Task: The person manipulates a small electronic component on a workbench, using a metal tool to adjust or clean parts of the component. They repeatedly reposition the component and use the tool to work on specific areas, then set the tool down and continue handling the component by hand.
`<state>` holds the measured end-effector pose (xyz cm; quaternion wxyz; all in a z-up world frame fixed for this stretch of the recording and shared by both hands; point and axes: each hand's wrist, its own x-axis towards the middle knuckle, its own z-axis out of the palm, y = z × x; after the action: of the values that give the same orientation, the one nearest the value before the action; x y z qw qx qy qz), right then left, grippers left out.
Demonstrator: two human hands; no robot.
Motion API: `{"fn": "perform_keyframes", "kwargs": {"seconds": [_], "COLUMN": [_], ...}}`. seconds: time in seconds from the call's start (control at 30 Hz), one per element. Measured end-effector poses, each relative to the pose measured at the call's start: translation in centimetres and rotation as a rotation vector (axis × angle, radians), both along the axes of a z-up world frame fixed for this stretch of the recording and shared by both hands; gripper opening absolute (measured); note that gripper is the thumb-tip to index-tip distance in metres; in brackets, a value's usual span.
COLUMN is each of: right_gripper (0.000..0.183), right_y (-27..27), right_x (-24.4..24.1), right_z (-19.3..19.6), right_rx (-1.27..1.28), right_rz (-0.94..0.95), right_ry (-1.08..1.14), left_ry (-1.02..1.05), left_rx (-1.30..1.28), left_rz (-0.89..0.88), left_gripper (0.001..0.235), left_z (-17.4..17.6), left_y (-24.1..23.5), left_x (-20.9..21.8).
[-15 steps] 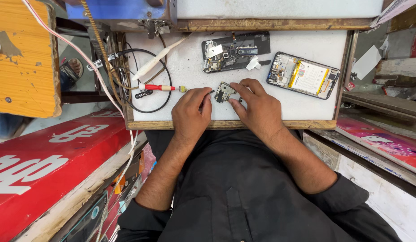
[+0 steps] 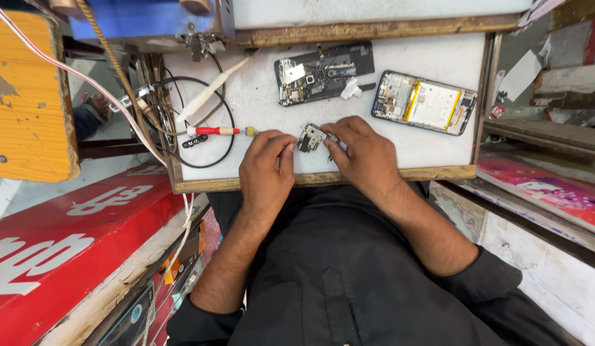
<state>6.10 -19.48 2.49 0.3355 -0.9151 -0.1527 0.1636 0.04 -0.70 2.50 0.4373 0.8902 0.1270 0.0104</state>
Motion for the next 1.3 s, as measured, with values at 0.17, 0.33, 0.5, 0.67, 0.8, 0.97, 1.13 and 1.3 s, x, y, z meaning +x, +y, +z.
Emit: {"fn": "perform_keyframes", "kwargs": {"seconds": [0.17,0.33,0.5,0.67,0.8,0.97,1.13,1.3], "right_gripper": [0.025,0.030,0.027,0.024,0.028,0.027,0.019,0.015], "right_y": [0.0,0.4,0.6,0.0,-1.0,-2.6,-2.6,-2.2], "right_x": [0.1,0.2,0.4,1.0,0.6,0.2,-0.8,-2.1], "right_z": [0.2,0.5,0.2,-0.2,-1.1,-1.7,-1.8,-1.4], "right_rx": [0.018,-0.056,-0.082,0.035,0.244,0.730,0.980,1.062], "right_rz": [0.050,0.024,-0.003,-0.084,-0.138,-0.265,-0.362,-0.402], "right_ry": [-0.054,0.047,0.152,0.250,0.296,0.702,1.013,1.077], "left_ry": [0.028,0.071,-0.018,-0.011,-0.035,0.132,0.140,0.126], "left_rx": [0.044,0.036,0.075,0.108,0.122,-0.208,-0.657,-0.750], "left_rz": [-0.040,-0.014,0.041,-0.011,-0.115,-0.053,0.015,0.004], "left_gripper": [0.010,0.012,0.015,0.025,0.030,0.029,0.027,0.029], "left_z": [-0.2,-0.8,-1.3,0.0,0.4,-0.3,-0.8,-0.9], "left_y": [-0.4,-0.1,0.7,0.6,0.0,-0.5,-0.4,-1.1], "left_x": [0.6,0.8,0.7,0.1,-0.8,-0.7,-1.1,-0.9]}}
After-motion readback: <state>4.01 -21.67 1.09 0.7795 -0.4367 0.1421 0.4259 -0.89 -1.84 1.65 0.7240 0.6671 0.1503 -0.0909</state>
